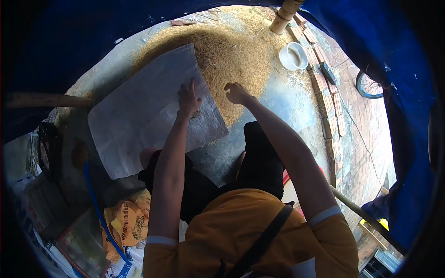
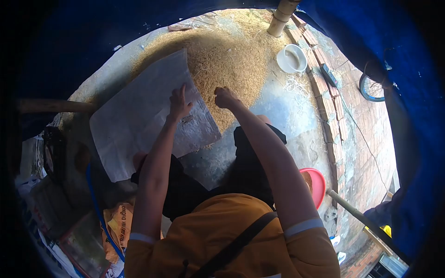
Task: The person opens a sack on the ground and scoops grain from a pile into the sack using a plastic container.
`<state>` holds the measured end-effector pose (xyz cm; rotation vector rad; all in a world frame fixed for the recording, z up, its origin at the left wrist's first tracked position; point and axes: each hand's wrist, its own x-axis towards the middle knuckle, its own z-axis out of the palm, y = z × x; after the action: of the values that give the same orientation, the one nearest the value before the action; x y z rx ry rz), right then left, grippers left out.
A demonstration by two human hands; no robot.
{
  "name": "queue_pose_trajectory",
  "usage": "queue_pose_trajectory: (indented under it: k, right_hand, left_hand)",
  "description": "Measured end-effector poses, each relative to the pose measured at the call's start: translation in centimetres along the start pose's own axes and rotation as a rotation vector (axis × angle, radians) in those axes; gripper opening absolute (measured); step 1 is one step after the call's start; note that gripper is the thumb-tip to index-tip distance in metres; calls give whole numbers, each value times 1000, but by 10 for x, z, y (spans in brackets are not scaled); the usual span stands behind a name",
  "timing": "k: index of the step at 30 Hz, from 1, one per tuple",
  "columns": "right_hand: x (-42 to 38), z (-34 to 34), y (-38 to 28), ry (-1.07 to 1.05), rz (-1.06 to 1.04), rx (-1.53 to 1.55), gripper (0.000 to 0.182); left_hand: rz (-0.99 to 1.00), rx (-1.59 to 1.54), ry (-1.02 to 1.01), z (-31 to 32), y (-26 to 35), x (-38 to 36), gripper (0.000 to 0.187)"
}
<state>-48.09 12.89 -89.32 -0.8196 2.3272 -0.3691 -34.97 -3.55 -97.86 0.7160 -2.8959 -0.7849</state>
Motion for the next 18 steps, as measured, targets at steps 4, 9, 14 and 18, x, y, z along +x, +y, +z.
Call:
queue_pose_trajectory:
  k: [4,9,14,18]
  right_hand:
    - [43,35,6,-43,-90,-39,34]
    - [54,60,-2,-65,-270,46,34]
    - [58,73,-29,-231,-216,27,28]
    - [36,60,-60,-447,-77,442,35]
  left_hand:
    - [-174,91,193,-6,27,3,91]
    - [-277,60,233,-14,41,8,97]
    - [-315,212,240,-17,24,22,99]
    - [-311,83,63,-36,21,44,90]
